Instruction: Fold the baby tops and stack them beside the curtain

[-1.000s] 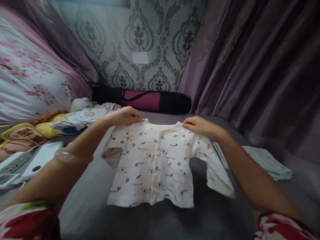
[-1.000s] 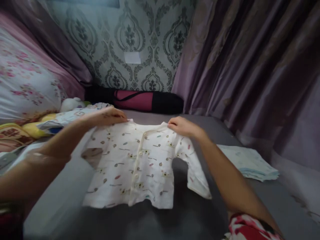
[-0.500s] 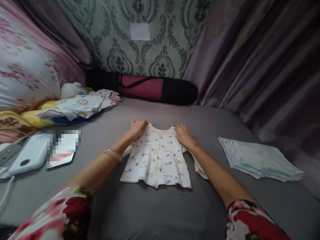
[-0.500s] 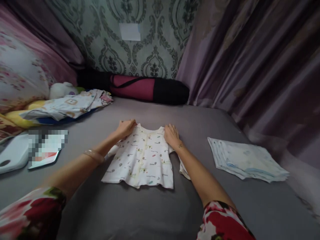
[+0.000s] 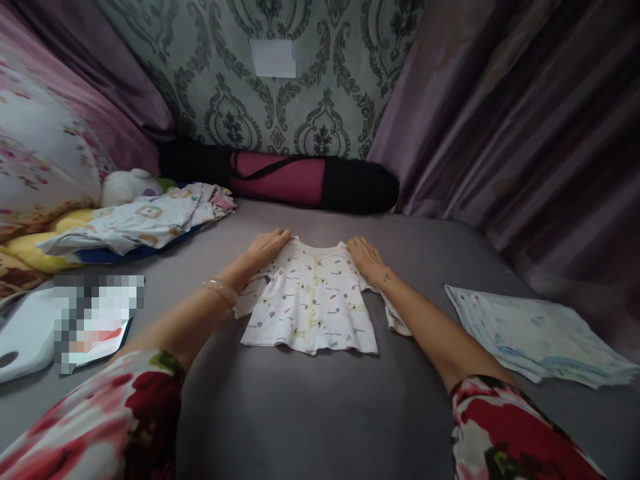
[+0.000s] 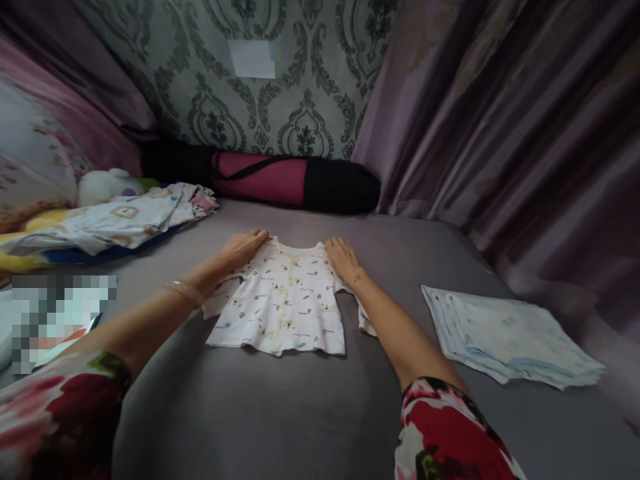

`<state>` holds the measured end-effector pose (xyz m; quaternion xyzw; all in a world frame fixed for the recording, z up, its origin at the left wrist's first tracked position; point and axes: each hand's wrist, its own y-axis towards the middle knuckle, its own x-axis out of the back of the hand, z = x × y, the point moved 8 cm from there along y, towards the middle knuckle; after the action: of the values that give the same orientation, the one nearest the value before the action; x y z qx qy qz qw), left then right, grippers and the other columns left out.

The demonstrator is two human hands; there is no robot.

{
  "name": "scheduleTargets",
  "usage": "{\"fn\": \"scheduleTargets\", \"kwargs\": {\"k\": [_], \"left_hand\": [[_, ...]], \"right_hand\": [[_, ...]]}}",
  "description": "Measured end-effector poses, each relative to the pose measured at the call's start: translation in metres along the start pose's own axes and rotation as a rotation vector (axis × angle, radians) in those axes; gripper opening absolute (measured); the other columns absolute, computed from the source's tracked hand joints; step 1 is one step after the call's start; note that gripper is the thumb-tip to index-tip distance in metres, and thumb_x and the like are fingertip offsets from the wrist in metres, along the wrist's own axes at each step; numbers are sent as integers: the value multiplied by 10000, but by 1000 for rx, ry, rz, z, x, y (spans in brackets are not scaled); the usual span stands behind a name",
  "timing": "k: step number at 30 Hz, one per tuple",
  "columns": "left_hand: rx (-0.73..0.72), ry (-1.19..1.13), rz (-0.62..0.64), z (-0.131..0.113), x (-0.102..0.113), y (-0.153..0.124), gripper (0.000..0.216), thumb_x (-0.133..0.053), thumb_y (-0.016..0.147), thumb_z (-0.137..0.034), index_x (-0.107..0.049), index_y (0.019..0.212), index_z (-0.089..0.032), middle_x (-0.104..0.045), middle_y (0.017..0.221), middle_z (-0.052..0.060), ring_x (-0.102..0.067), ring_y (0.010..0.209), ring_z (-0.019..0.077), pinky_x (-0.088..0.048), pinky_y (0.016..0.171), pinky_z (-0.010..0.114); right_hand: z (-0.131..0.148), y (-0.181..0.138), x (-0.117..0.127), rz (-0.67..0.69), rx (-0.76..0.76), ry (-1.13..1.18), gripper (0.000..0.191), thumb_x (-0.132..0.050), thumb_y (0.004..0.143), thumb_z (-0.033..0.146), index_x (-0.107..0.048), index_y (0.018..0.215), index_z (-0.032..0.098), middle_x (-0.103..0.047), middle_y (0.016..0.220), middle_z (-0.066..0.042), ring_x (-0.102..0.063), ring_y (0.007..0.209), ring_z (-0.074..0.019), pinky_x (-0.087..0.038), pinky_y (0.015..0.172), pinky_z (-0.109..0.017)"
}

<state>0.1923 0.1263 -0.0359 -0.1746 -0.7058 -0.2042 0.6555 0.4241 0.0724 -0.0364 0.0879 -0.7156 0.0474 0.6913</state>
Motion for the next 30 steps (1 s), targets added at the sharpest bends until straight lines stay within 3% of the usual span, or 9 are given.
{"fn": "scheduleTargets", "kwargs": {"k": [5,9,12,19,25,30], "left_hand": [[-25,-86,9,5,-4,16,397,-296,974,-428,-595,1057,-179,-644,1037,121,-612,858,210,-418,740,291],[90,-224,25,9,-6,25,352,-399,924,-407,-658,944,-170,-689,913,94,-605,858,202,-417,756,280],[183,-268,70,9,-14,32,355,-472,886,-455,-686,938,-176,-710,902,84,-622,894,234,-413,802,321],[205,-203,-29,4,-25,42,342,-379,952,-381,-655,1010,-187,-687,1080,118,-599,1037,258,-389,871,354],[86,33,-146,-3,-23,42,372,-290,990,-348,-604,1026,-151,-656,1088,163,-570,1047,273,-352,881,382],[105,73,-54,-4,-24,42,362,-290,990,-352,-560,1095,-135,-639,1115,161,-566,1038,274,-353,873,378]], "right_hand": [[-19,17,-8,62,-55,167,255,-401,976,234,-608,1090,138,-607,1178,-146,-525,1109,-219,-367,923,-296],[-26,33,-17,112,-144,295,276,-417,973,271,-662,1018,152,-683,1061,-103,-602,956,-175,-401,804,-239],[-19,40,-21,97,-179,307,292,-435,967,328,-661,1058,169,-685,1096,-99,-609,977,-186,-405,800,-251],[-9,35,-19,-18,-345,236,337,-368,996,314,-623,1127,137,-639,1181,-163,-570,1107,-245,-373,906,-325],[0,28,-15,-142,-383,180,307,-369,990,281,-593,1120,117,-624,1172,-177,-546,1105,-264,-346,941,-362],[-8,36,-13,-121,-374,319,264,-444,964,284,-604,1095,120,-636,1141,-172,-566,1055,-233,-372,913,-324]]}}
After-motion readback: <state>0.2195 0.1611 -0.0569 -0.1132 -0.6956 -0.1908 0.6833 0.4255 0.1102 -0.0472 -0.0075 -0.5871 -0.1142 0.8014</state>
